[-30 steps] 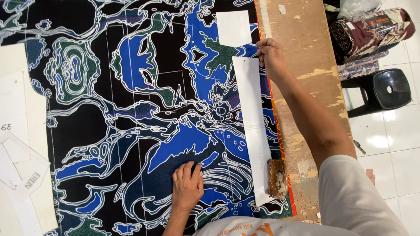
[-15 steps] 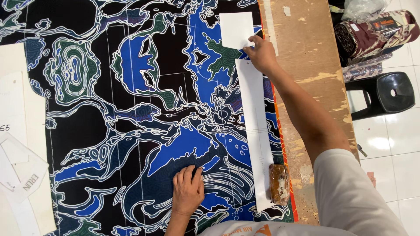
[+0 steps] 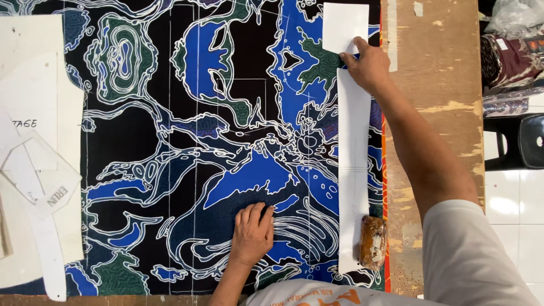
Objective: The person places and adjusts small white paper pieces on a patterned textile surface. They move the pieces to different locations and align them with existing markings on the fabric.
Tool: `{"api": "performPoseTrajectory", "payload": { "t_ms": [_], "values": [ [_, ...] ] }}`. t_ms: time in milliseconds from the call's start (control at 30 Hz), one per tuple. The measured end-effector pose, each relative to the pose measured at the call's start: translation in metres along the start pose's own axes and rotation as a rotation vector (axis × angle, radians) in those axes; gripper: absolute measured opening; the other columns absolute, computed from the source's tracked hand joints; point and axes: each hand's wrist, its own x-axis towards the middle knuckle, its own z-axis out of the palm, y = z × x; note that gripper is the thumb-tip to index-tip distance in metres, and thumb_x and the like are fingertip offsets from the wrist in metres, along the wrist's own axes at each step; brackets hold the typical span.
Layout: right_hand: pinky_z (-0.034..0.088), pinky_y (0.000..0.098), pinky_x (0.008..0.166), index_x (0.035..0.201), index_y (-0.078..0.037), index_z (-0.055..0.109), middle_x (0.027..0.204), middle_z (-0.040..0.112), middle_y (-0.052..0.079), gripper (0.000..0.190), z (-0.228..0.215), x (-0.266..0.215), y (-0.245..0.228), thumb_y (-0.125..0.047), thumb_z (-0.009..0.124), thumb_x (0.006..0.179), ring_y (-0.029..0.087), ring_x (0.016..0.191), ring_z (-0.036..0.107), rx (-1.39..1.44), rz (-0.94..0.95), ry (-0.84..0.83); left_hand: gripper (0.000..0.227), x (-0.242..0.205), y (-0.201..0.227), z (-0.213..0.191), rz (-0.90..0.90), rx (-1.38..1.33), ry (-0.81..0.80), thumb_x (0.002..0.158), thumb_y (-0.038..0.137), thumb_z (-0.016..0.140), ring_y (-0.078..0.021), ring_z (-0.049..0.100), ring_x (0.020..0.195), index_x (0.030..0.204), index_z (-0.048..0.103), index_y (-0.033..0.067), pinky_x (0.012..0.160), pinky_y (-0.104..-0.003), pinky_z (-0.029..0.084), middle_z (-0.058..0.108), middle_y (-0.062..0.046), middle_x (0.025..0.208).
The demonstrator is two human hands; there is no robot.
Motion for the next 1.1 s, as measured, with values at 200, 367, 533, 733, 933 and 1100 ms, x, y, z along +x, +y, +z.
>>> {"api": "performPoseTrajectory", "payload": {
  "t_ms": [200,367,533,733,933,1100],
  "values": [
    [0.053,0.0509,0.073,0.128,-0.004,0.062,0.079,0.072,0.019,0.047,-0.004,-0.003,-0.007,-0.042,0.068,0.101,0.038,0.078,0.071,0.037,0.027,-0.02,0.033,0.0,0.0,-0.001,-0.005,-0.004,-0.008,0.091,0.017,0.066,-0.0329,0.056,0.117,0.12,0.069,0.0024,0.102,-0.05,0.042,0.061,-0.016,0.124],
    [0.053,0.0518,0.072,0.126,-0.003,0.064,0.078,0.071,0.02,0.044,-0.005,-0.004,-0.009,-0.04,0.068,0.102,0.039,0.078,0.07,0.003,-0.012,0.006,0.033,-0.001,0.0,0.001,-0.008,0.002,-0.014,0.091,0.017,0.066,-0.0321,0.056,0.118,0.121,0.069,0.0024,0.103,-0.05,0.042,0.06,-0.016,0.124],
    [0.053,0.0519,0.074,0.122,-0.004,0.066,0.08,0.072,0.019,0.039,0.0,-0.003,-0.004,-0.039,0.068,0.102,0.04,0.079,0.07,-0.002,-0.014,0.02,0.033,-0.001,-0.001,0.002,-0.009,-0.002,-0.02,0.091,0.017,0.066,-0.0325,0.056,0.117,0.12,0.069,0.0022,0.103,-0.05,0.041,0.061,-0.017,0.123],
    [0.053,0.0528,0.073,0.123,-0.005,0.067,0.081,0.072,0.019,0.043,0.009,0.0,0.004,-0.039,0.07,0.098,0.042,0.081,0.069,-0.016,-0.057,0.113,0.033,0.0,0.0,0.002,-0.023,-0.009,-0.019,0.089,0.017,0.066,-0.0324,0.057,0.115,0.118,0.069,0.0023,0.102,-0.05,0.041,0.062,-0.016,0.122],
    [0.052,0.0524,0.072,0.125,-0.005,0.066,0.082,0.072,0.019,0.045,0.013,0.001,0.004,-0.041,0.068,0.096,0.04,0.081,0.069,-0.005,-0.043,0.111,0.033,0.0,0.0,0.004,-0.025,0.012,-0.023,0.089,0.018,0.066,-0.0332,0.057,0.114,0.118,0.07,0.0025,0.101,-0.051,0.042,0.061,-0.017,0.122],
    [0.052,0.0519,0.072,0.125,-0.005,0.065,0.082,0.071,0.017,0.045,0.01,0.0,0.0,-0.041,0.068,0.097,0.039,0.082,0.069,-0.034,-0.012,0.07,0.032,-0.002,0.0,0.006,-0.028,0.019,-0.024,0.09,0.019,0.065,-0.0333,0.057,0.114,0.117,0.07,0.0027,0.101,-0.051,0.042,0.061,-0.017,0.122]
  ]
}}
